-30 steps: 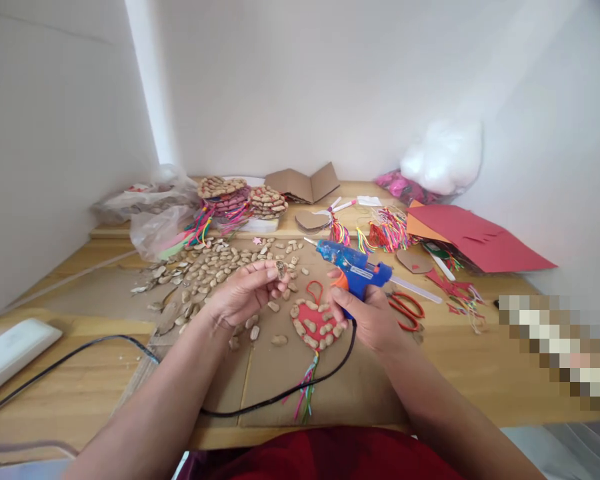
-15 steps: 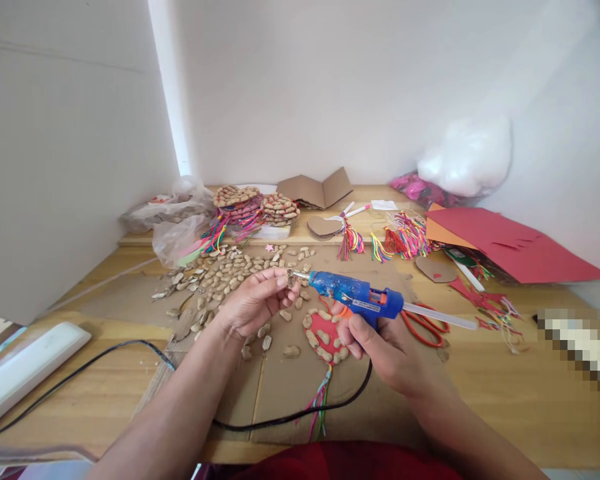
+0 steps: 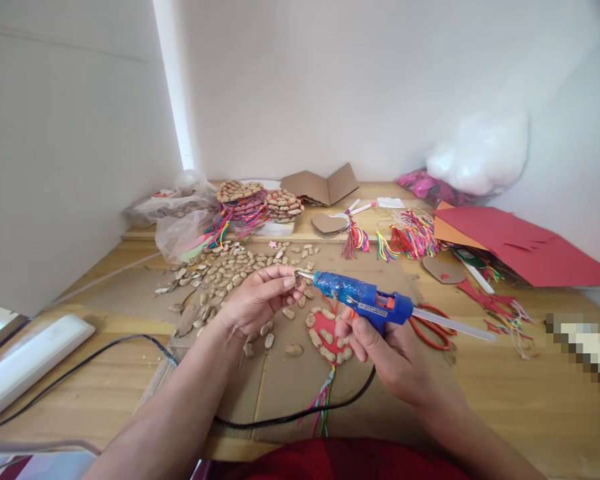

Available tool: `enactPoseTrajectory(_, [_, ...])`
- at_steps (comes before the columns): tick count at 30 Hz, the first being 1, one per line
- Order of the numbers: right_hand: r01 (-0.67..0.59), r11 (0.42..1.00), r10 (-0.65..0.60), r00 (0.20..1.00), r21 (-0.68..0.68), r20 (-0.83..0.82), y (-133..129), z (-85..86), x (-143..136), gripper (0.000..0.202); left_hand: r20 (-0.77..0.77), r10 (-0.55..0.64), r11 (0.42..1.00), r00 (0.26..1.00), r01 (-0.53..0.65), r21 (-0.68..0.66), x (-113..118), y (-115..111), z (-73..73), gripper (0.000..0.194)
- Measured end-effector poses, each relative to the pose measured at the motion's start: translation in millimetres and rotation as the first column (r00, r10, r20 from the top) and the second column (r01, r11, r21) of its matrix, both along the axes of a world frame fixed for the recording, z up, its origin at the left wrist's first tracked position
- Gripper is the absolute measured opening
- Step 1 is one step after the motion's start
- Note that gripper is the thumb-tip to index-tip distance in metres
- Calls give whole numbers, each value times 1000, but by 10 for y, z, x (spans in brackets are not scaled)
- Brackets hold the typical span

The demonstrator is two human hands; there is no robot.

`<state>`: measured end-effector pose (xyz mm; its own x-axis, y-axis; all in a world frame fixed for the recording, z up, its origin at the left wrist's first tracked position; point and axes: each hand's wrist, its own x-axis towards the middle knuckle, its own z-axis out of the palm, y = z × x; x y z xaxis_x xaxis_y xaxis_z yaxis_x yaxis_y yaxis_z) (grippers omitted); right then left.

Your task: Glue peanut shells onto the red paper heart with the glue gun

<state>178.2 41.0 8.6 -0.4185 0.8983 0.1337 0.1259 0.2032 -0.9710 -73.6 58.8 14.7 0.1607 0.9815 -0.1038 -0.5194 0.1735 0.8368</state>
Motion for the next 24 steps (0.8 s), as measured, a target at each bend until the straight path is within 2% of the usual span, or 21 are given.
enactPoseTrajectory(6, [4,1000,-4,1000,3,-21,2,43,-9,31,0,33,999,999,-33,-9,10,3,-6,33])
enactPoseTrajectory(11, [54,998,-54,998,9,-20,4,34,-35,31,-36,78,996,996,-79,-34,7,2,-6,36])
enactPoseTrajectory(24, [55,998,-56,998,38,42,1,15,1,28,-54,91,996,994,-92,-13,23,-7,7,36])
